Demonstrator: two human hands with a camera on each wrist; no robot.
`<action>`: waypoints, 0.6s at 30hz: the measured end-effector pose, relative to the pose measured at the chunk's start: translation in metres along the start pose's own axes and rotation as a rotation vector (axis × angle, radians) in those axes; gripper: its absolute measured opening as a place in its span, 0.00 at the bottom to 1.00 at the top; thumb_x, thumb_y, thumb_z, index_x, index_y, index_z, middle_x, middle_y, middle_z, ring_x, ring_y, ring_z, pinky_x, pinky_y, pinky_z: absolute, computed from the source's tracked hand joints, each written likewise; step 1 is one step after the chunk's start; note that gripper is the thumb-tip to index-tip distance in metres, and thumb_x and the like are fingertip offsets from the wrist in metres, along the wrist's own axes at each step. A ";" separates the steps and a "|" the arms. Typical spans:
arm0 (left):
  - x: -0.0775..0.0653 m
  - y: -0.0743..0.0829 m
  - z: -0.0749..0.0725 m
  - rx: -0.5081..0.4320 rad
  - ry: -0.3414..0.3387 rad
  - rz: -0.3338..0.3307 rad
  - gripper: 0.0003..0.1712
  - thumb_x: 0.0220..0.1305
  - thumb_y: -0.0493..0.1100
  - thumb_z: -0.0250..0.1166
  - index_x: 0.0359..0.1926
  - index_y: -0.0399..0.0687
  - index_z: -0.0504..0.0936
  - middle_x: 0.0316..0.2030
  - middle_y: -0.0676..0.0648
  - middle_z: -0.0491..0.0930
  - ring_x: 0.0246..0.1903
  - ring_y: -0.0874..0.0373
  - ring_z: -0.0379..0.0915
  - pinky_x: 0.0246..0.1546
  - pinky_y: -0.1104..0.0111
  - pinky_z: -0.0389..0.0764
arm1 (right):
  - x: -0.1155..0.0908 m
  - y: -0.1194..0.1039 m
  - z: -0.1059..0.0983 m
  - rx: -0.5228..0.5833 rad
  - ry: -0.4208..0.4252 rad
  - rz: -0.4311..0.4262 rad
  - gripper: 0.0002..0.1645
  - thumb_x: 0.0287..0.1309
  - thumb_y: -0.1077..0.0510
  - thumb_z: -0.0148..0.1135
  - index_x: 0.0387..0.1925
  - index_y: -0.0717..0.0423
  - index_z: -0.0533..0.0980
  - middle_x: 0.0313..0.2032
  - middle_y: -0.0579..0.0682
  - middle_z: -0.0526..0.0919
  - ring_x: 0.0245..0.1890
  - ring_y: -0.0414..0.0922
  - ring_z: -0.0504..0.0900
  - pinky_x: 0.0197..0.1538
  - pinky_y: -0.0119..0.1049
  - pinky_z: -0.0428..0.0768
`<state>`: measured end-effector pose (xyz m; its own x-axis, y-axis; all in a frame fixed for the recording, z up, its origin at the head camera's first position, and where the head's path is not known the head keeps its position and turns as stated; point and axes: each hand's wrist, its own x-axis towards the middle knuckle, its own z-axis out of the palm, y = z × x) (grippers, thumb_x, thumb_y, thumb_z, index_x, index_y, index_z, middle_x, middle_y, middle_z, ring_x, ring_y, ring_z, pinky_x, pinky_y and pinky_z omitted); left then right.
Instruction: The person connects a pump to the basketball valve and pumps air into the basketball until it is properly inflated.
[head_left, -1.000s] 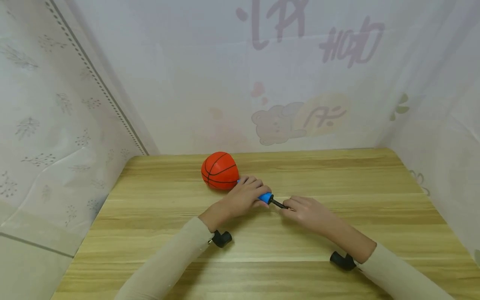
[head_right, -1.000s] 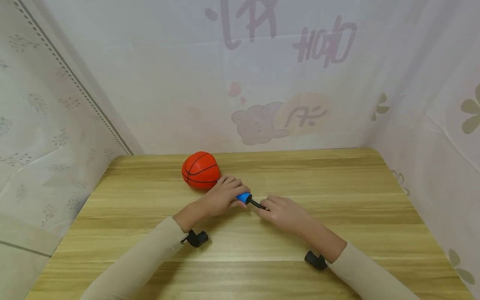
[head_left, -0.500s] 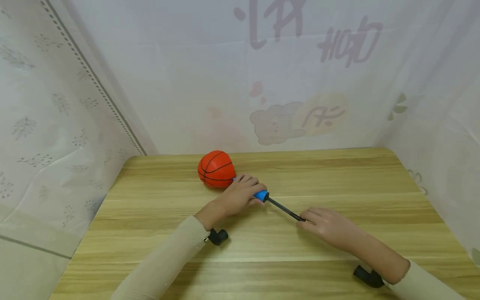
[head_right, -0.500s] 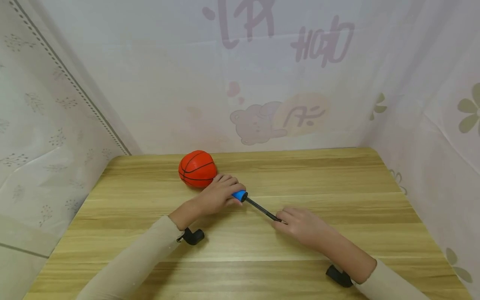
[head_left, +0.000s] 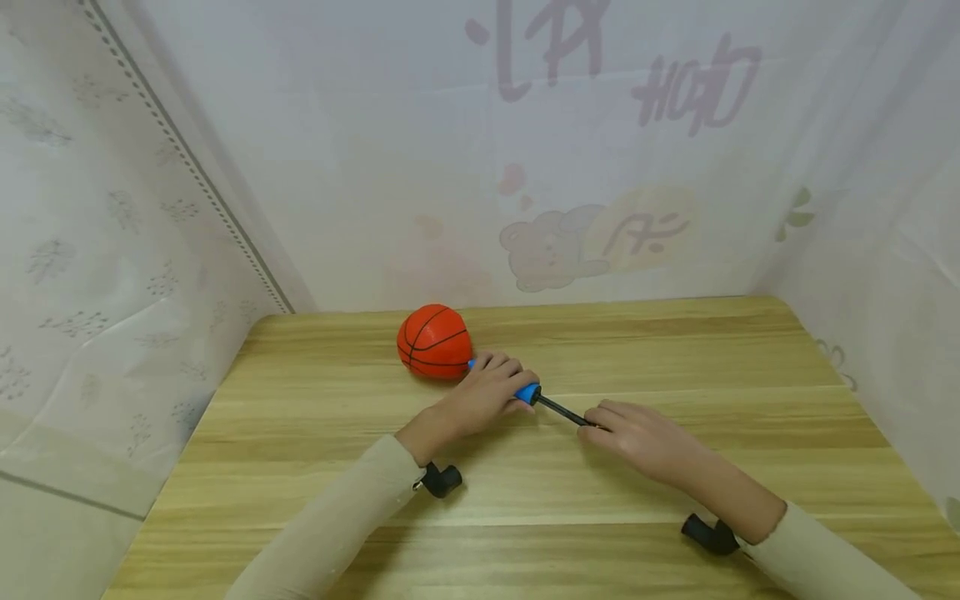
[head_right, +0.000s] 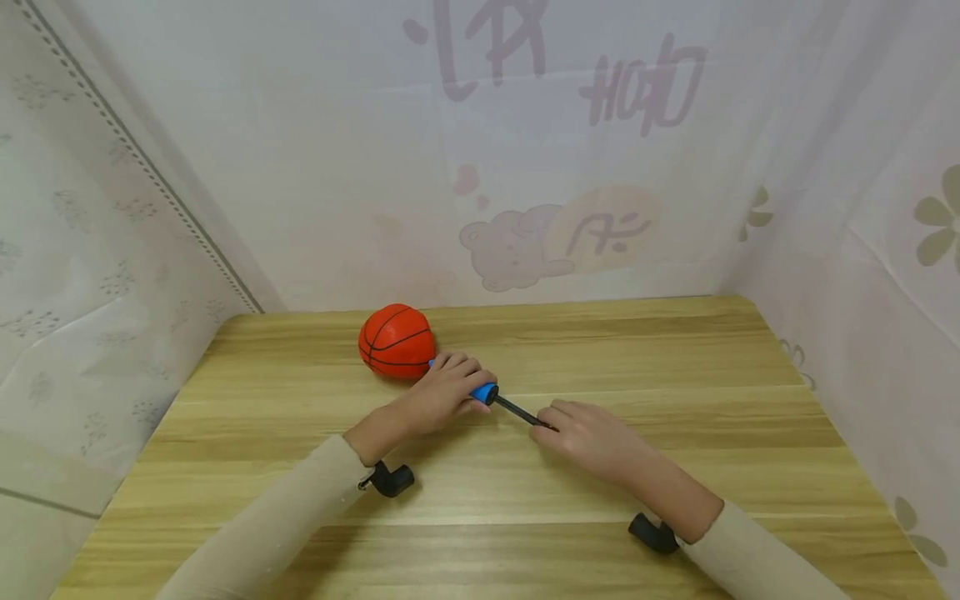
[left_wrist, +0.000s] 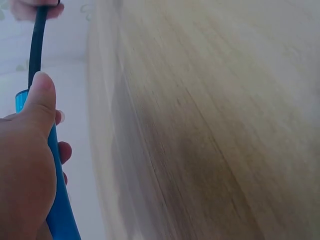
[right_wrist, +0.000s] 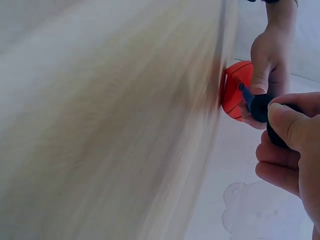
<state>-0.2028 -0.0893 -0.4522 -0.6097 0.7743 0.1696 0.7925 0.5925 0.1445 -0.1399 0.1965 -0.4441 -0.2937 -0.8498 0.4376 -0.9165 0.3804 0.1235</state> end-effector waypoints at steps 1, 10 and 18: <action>0.000 0.000 0.000 0.001 0.000 -0.004 0.23 0.70 0.58 0.62 0.59 0.53 0.78 0.46 0.51 0.78 0.52 0.52 0.67 0.59 0.55 0.63 | 0.003 0.001 0.002 -0.003 -0.007 0.000 0.34 0.82 0.56 0.23 0.42 0.56 0.80 0.39 0.49 0.81 0.35 0.42 0.79 0.36 0.32 0.80; 0.000 0.002 0.001 -0.006 0.013 0.000 0.22 0.70 0.58 0.62 0.59 0.53 0.78 0.46 0.51 0.78 0.53 0.52 0.68 0.59 0.55 0.63 | 0.028 0.012 0.018 -0.012 -0.027 -0.023 0.13 0.78 0.63 0.48 0.42 0.56 0.80 0.39 0.48 0.82 0.36 0.41 0.79 0.38 0.30 0.80; 0.001 0.003 0.001 0.015 -0.018 -0.010 0.24 0.72 0.62 0.56 0.60 0.54 0.78 0.47 0.52 0.78 0.53 0.53 0.67 0.60 0.56 0.63 | 0.043 0.015 0.024 0.010 -0.047 -0.009 0.17 0.52 0.69 0.75 0.44 0.56 0.82 0.42 0.49 0.83 0.38 0.41 0.80 0.40 0.29 0.80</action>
<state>-0.2013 -0.0871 -0.4522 -0.6177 0.7719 0.1502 0.7863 0.6036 0.1318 -0.1729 0.1567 -0.4452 -0.2975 -0.8695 0.3943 -0.9219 0.3690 0.1183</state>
